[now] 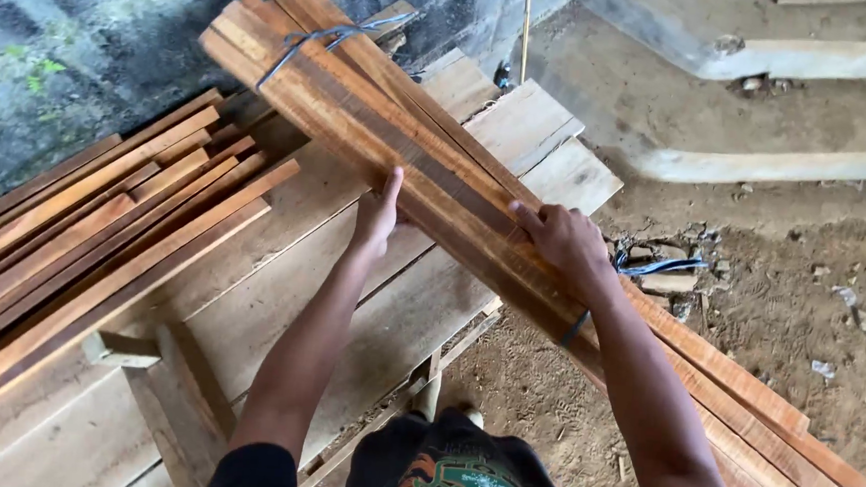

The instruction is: The recorder is sorting and arranging thin wooden slats on a workbench in a workshop.

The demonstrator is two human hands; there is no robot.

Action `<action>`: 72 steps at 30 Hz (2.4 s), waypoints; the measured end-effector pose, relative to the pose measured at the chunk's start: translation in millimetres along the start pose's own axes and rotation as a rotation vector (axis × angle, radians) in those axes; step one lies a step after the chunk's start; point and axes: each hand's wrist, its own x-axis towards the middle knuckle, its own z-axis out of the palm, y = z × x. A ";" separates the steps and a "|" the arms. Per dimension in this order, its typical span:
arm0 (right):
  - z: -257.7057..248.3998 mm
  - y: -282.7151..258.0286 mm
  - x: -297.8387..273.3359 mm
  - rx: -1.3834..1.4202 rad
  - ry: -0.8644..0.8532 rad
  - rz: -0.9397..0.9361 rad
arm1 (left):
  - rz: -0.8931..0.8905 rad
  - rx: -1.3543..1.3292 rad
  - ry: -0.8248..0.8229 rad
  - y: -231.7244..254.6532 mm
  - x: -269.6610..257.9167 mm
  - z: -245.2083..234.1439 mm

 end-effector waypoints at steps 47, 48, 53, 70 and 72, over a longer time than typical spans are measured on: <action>42.3 -34.3 127.5 -0.428 0.129 -0.350 | 0.193 0.428 -0.123 -48.3 123.7 75.2; 42.3 -32.4 126.3 -0.428 0.121 -0.344 | 0.186 0.430 -0.129 -51.4 123.0 76.5; 33.9 -48.1 124.4 -0.350 0.086 -0.318 | 0.159 0.427 -0.042 -43.3 125.5 74.5; 77.8 -10.9 102.6 -0.281 0.321 -0.475 | 0.914 0.915 0.028 -56.3 43.1 95.7; 81.9 -4.2 97.7 -0.304 0.336 -0.485 | 0.981 0.947 0.043 -57.4 29.5 92.7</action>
